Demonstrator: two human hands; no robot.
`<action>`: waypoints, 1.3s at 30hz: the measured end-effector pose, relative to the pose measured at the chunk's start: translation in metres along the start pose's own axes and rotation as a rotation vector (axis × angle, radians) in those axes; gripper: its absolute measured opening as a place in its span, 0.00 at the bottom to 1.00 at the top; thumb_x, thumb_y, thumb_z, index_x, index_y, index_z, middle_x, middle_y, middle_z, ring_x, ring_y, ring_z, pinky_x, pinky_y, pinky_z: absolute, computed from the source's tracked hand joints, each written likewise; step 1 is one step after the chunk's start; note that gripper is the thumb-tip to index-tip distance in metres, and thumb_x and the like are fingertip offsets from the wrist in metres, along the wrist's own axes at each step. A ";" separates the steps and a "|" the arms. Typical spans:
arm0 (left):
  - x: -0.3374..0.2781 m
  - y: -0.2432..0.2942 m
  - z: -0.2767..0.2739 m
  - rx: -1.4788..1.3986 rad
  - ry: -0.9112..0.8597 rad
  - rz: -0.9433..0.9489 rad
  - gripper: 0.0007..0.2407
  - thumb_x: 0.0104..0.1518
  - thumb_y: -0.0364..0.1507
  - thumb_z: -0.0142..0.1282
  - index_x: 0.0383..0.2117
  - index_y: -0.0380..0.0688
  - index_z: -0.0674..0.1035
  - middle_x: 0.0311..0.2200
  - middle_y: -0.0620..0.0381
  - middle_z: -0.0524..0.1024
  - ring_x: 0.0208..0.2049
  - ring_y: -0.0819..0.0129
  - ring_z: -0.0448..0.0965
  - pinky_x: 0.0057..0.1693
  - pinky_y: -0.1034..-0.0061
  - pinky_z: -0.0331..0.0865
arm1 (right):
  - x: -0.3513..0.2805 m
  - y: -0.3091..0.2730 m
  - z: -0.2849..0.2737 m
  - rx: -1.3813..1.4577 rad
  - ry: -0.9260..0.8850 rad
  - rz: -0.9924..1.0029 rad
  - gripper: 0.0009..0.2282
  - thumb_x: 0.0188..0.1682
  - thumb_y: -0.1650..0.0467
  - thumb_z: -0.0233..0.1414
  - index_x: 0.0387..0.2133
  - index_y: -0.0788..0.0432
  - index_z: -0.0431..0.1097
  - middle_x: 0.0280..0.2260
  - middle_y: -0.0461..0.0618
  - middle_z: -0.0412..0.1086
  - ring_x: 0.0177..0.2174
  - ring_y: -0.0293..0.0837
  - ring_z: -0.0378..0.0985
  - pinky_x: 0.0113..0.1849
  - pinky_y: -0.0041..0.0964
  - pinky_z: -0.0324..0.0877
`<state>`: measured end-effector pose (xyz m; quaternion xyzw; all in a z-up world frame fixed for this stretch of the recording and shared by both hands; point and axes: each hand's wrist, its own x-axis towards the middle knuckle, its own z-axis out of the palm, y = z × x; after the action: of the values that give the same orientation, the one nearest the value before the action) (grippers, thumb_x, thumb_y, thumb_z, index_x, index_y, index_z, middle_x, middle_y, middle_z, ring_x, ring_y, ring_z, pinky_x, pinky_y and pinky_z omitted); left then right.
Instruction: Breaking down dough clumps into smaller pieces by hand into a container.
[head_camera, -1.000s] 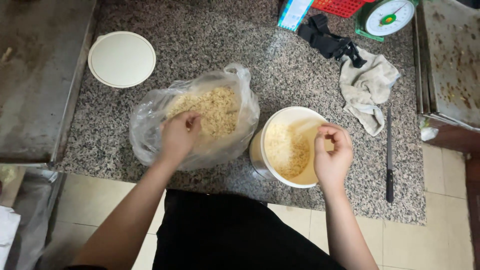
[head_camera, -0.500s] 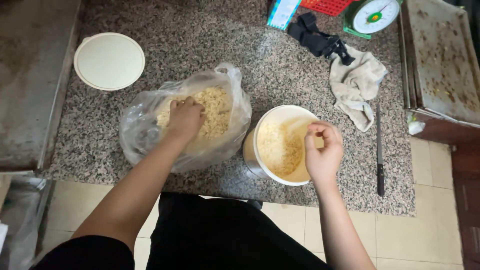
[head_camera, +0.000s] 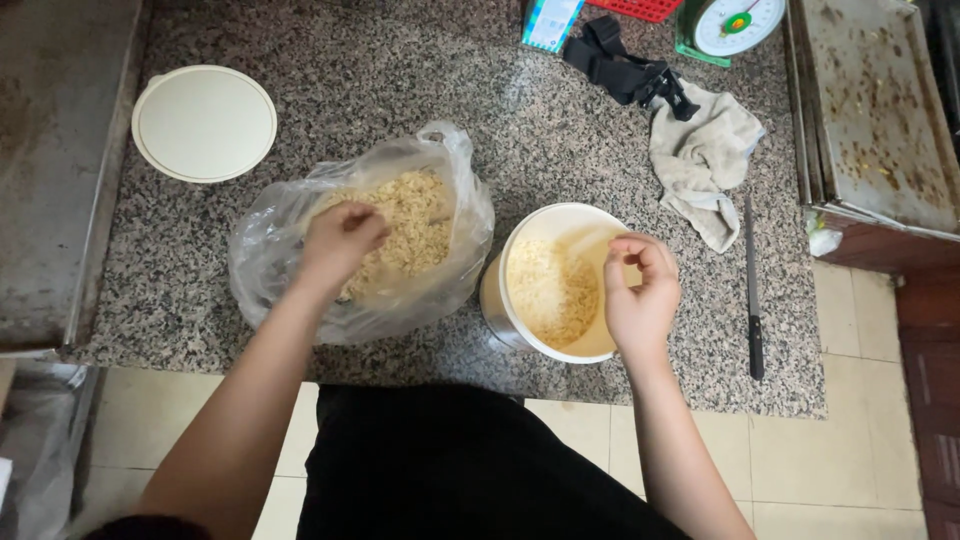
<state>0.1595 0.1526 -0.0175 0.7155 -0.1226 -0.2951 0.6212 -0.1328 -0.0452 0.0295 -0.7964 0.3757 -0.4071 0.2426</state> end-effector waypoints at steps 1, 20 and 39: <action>-0.008 0.011 -0.002 0.002 -0.002 0.000 0.13 0.52 0.24 0.63 0.42 0.29 0.81 0.35 0.36 0.79 0.38 0.47 0.85 0.44 0.62 0.81 | 0.000 0.000 0.000 0.000 0.002 0.002 0.06 0.47 0.80 0.56 0.31 0.57 0.76 0.38 0.50 0.76 0.32 0.46 0.72 0.39 0.36 0.67; -0.029 0.014 0.194 -0.530 -0.610 -0.320 0.20 0.56 0.19 0.59 0.54 0.20 0.71 0.45 0.30 0.72 0.44 0.38 0.82 0.53 0.52 0.79 | 0.005 -0.017 -0.007 0.029 -0.010 -0.025 0.04 0.46 0.77 0.56 0.32 0.57 0.75 0.38 0.55 0.76 0.35 0.57 0.76 0.42 0.48 0.69; -0.030 0.006 0.211 -0.259 -0.602 0.016 0.13 0.57 0.21 0.59 0.48 0.30 0.80 0.44 0.32 0.80 0.40 0.50 0.84 0.45 0.64 0.83 | 0.005 -0.022 -0.008 -0.012 -0.019 -0.027 0.05 0.43 0.72 0.60 0.32 0.54 0.76 0.37 0.50 0.76 0.34 0.54 0.76 0.40 0.49 0.70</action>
<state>0.0158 -0.0042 -0.0150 0.5103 -0.2681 -0.5016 0.6451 -0.1285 -0.0371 0.0515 -0.8067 0.3651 -0.4004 0.2358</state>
